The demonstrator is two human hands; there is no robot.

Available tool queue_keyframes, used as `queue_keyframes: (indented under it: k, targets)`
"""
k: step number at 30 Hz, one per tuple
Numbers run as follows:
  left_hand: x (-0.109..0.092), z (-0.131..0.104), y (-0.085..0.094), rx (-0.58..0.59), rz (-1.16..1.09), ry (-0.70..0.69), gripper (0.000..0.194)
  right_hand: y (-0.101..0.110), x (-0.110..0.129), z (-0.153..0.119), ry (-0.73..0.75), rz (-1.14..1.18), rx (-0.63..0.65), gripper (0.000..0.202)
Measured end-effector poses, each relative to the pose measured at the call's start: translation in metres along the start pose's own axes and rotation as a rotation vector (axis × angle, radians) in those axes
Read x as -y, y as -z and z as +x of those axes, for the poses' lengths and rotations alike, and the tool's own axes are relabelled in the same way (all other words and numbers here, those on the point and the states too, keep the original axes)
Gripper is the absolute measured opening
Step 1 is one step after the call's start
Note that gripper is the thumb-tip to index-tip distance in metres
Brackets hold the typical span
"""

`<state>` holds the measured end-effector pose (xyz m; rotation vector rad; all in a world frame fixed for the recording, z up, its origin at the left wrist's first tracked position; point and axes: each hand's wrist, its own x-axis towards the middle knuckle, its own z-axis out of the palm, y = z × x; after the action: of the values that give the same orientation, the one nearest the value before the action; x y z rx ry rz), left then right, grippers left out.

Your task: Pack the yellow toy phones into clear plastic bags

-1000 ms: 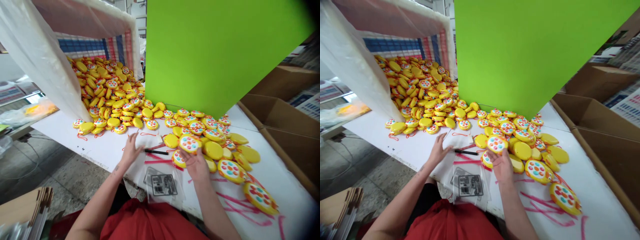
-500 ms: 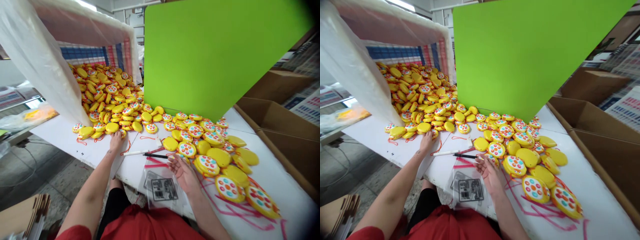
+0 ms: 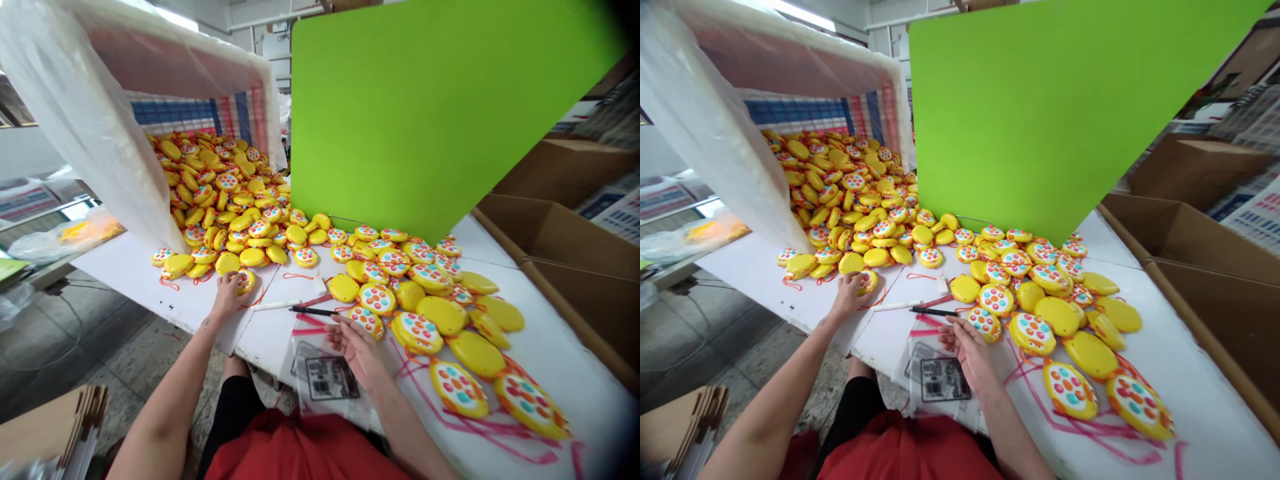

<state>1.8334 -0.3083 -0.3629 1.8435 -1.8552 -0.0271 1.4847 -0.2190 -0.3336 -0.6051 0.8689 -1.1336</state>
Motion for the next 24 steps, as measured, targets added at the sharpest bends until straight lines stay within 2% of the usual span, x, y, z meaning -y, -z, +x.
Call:
queue_keyframes:
  k: [3,5,9,11,14,18,21,24]
  targets:
    - [-0.006,-0.008,0.001,-0.108,-0.276,0.197,0.047,-0.005,0.0,-0.002,0.013,-0.06,0.018,0.037]
    - [-0.019,-0.014,0.001,-0.148,-0.51,0.345,0.046,-0.01,-0.002,-0.002,0.026,-0.119,0.029,0.036]
    - [-0.055,-0.03,0.0,-0.102,-1.026,0.547,0.06,-0.025,-0.009,0.0,0.059,-0.297,0.083,0.036]
    - [-0.071,-0.038,0.0,-0.064,-1.168,0.6,0.065,-0.031,-0.012,0.002,0.073,-0.384,0.123,0.039]
    - [-0.09,-0.048,0.001,-0.081,-1.141,0.565,0.064,-0.037,-0.016,0.006,0.11,-0.485,0.191,0.042]
    - [-0.12,-0.061,0.002,-0.113,-0.991,0.406,0.055,-0.042,-0.024,0.012,0.22,-0.577,0.273,0.053]
    - [-0.151,-0.075,0.002,-0.011,-1.083,0.37,0.053,-0.047,-0.028,0.013,0.316,-0.559,0.263,0.072]
    - [-0.177,-0.089,0.001,0.126,-1.234,0.302,0.054,-0.047,-0.027,0.013,0.366,-0.526,0.161,0.068]
